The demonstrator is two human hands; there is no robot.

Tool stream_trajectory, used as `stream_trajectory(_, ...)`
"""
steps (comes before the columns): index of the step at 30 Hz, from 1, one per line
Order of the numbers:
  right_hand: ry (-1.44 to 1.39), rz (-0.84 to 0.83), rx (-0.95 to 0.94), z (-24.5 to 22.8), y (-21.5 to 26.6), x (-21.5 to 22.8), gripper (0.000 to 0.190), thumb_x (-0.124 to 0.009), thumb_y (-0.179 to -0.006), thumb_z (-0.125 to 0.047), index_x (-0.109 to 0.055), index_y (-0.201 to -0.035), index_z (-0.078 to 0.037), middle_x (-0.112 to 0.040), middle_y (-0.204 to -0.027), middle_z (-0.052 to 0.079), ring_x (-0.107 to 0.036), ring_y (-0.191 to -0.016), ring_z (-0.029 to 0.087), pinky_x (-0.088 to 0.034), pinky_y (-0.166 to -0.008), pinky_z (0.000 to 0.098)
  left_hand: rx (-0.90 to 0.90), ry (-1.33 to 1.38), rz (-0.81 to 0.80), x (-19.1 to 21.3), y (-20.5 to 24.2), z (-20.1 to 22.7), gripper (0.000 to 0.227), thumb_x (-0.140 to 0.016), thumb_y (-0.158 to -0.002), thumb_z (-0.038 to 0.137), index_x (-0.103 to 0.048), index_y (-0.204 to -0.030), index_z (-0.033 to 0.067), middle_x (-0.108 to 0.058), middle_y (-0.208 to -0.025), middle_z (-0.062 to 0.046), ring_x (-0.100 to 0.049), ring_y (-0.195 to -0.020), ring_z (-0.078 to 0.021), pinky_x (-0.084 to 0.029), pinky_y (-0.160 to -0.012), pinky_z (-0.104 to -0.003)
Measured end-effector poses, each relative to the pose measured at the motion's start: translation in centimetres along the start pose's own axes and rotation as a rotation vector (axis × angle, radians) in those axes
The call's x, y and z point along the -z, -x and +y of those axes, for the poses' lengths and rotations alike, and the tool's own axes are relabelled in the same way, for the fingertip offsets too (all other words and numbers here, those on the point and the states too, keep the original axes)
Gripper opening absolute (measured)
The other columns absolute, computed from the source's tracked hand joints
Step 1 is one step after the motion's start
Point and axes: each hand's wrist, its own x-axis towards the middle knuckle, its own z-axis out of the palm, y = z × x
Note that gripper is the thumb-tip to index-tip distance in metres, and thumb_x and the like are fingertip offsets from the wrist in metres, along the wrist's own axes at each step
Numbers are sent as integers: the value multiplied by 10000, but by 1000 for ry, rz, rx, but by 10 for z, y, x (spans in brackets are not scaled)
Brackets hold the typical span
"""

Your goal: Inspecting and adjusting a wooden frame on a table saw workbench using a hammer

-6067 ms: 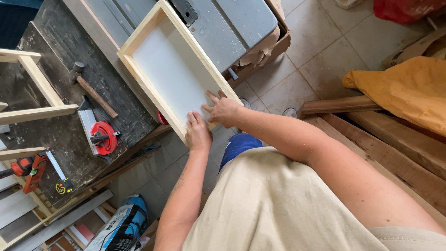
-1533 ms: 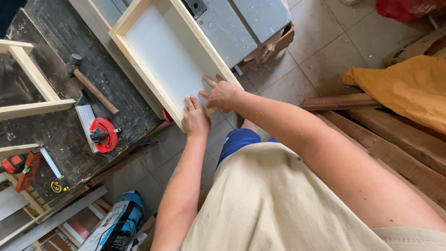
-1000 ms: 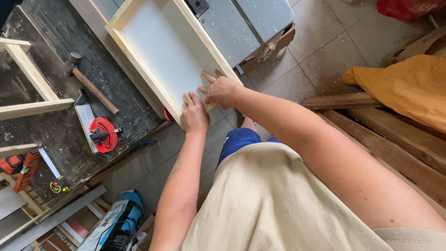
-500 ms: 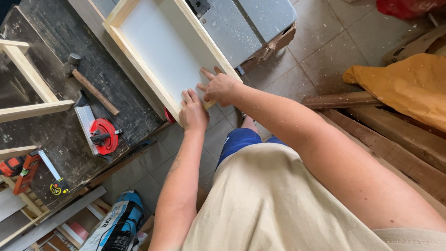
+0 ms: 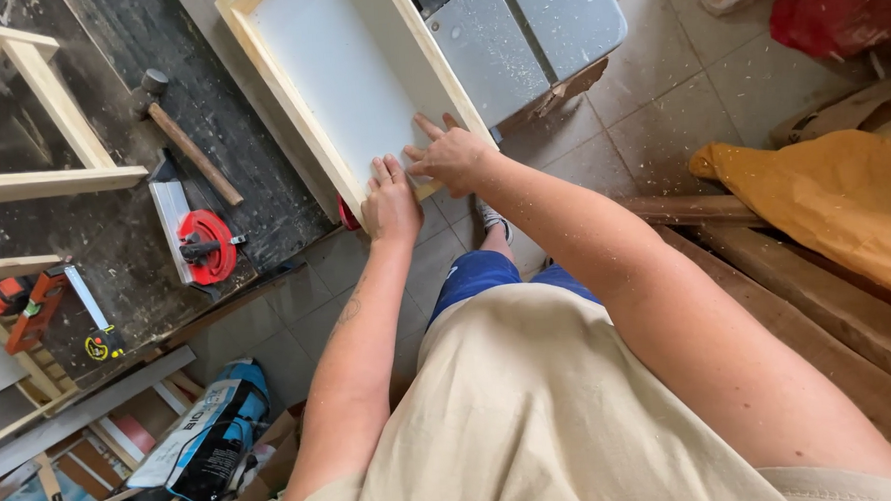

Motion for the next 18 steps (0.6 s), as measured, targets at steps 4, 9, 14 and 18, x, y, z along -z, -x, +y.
stream_trajectory(4,7,-1,-16,0,-3,2,869,-949,-619,-289,-641,-1417,-442,-526,-1614,-130,-266,-1595,402,-374,-1209,652,-14,9,36,13,-3,-4,673,-708,-810,94,-586,-1461,-30,-632,-1443,-262,-720,-1036,-389,-655,-619,-529)
stream_trajectory(9,-58,-19,-22,3,-11,2,835,-938,-631,-265,-646,-1401,-403,-500,-1632,-149,-228,-1607,387,-349,-1233,654,22,165,-389,43,-21,-18,942,-809,-785,420,-476,-1586,55,-466,-1641,-183,-572,-1338,-404,-621,-852,-630)
stream_trajectory(14,-48,-26,-40,6,-17,5,817,-940,-645,-292,-641,-1395,-416,-495,-1628,-169,-232,-1608,370,-353,-1237,643,56,166,-484,45,-29,-22,969,-799,-822,505,-435,-1616,84,-390,-1697,-148,-506,-1446,-423,-575,-972,-658)
stream_trajectory(18,-68,-20,-62,9,-20,12,774,-944,-640,-260,-666,-1347,-412,-505,-1616,-179,-235,-1606,356,-351,-1241,631,67,167,-513,66,-42,-18,948,-794,-838,485,-442,-1609,60,-406,-1688,-163,-517,-1430,-405,-578,-988,-617)
